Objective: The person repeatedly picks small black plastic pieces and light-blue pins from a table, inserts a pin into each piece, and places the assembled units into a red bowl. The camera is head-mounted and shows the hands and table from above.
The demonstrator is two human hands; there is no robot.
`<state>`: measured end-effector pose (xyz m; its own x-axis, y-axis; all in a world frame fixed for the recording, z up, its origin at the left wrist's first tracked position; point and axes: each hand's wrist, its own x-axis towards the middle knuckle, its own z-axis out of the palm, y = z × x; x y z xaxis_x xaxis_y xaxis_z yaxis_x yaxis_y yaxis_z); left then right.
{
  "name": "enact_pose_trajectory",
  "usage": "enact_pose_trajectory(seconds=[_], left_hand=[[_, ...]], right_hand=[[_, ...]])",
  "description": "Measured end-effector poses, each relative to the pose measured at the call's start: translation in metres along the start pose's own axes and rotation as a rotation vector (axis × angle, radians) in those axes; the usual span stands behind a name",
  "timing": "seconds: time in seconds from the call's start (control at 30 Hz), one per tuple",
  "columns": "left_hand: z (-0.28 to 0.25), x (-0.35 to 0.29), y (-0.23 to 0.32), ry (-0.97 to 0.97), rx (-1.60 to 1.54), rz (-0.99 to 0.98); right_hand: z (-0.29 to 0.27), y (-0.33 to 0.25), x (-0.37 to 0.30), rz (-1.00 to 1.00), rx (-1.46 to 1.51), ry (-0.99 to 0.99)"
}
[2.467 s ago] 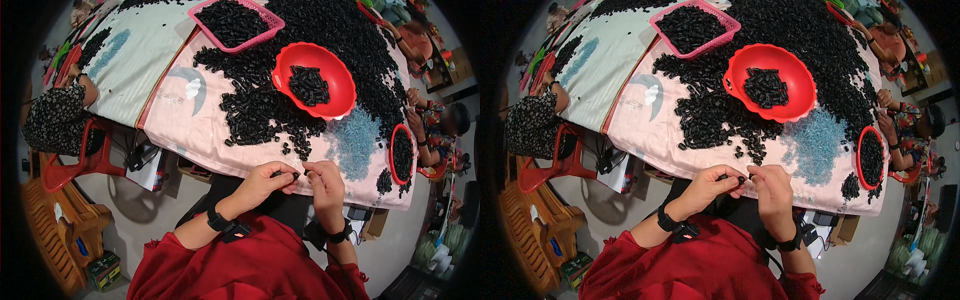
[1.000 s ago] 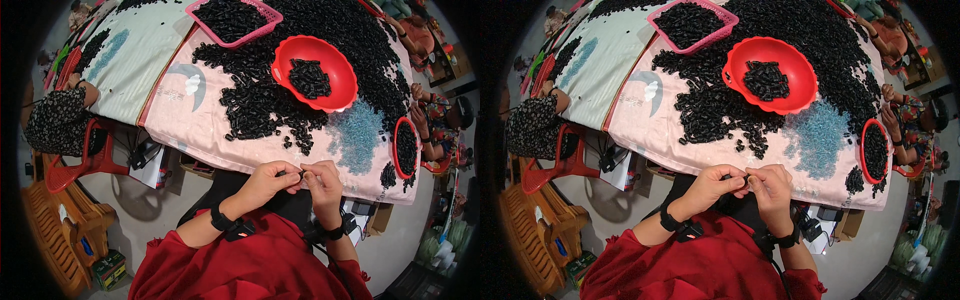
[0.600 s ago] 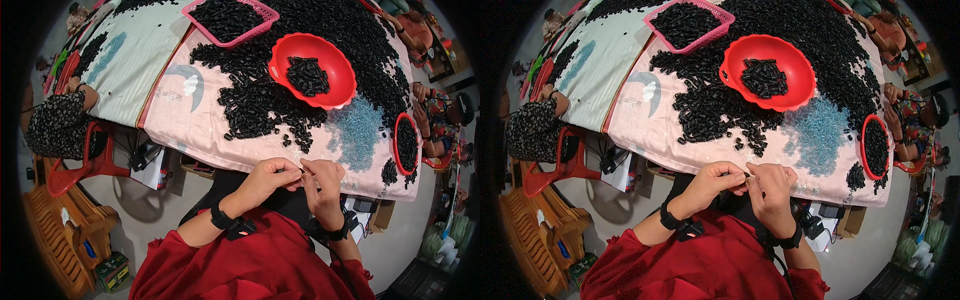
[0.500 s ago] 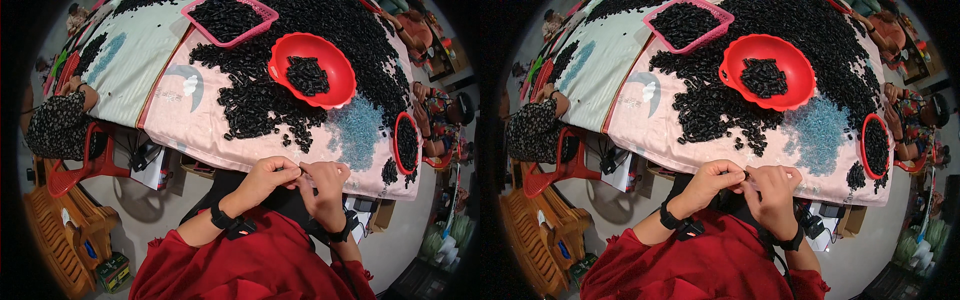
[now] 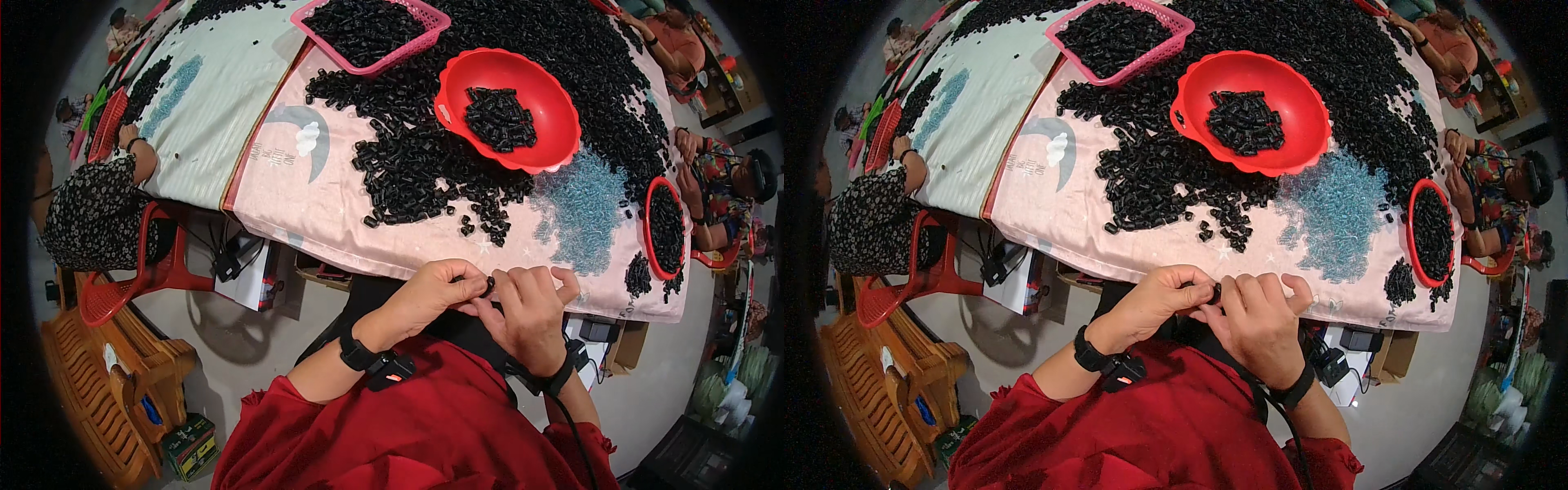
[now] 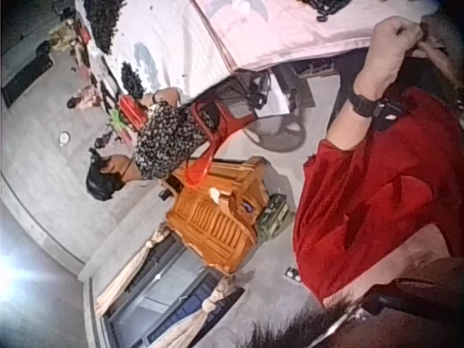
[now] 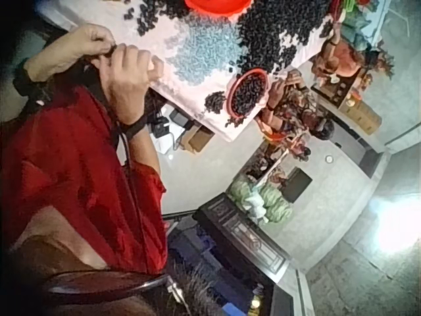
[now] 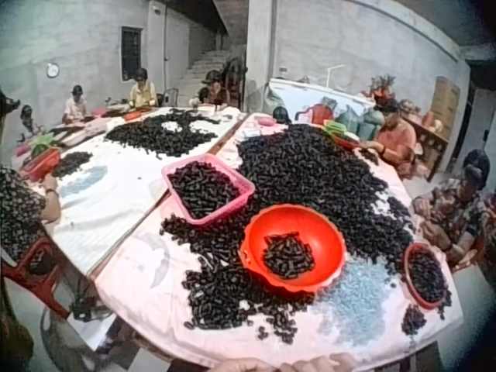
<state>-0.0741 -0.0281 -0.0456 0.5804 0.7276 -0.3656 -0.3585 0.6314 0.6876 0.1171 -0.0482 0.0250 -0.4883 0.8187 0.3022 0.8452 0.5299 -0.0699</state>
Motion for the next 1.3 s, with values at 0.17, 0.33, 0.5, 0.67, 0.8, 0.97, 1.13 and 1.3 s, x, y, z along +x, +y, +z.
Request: enact_pose_trajectory(seconds=[0.17, 0.33, 0.5, 0.67, 0.8, 0.97, 1.13, 1.3], left_hand=[[0.003, -0.001, 0.004, 0.025, 0.070, -0.014], [0.002, 0.000, -0.002, 0.018, 0.077, -0.001], [-0.001, 0.000, -0.004, -0.021, 0.024, -0.077], [0.002, 0.000, -0.005, -0.019, 0.010, -0.105], [0.001, 0.000, -0.009, -0.025, 0.028, -0.114], [0.003, 0.000, -0.009, 0.011, 0.017, -0.102], [0.011, 0.001, -0.006, 0.066, 0.002, -0.042], [0.010, -0.001, -0.004, 0.061, 0.028, -0.079]], right_hand=[[-0.003, 0.000, 0.001, -0.005, -0.002, -0.016], [-0.003, 0.000, 0.001, -0.017, 0.004, -0.020], [-0.002, 0.004, 0.001, -0.022, 0.104, -0.048], [0.003, 0.002, -0.001, -0.036, 0.207, -0.006], [0.009, 0.001, -0.006, -0.049, 0.218, 0.016], [0.011, -0.003, -0.011, -0.039, 0.150, 0.031], [0.008, -0.002, -0.007, 0.005, 0.044, 0.027], [0.003, -0.003, -0.009, 0.025, 0.032, -0.050]])
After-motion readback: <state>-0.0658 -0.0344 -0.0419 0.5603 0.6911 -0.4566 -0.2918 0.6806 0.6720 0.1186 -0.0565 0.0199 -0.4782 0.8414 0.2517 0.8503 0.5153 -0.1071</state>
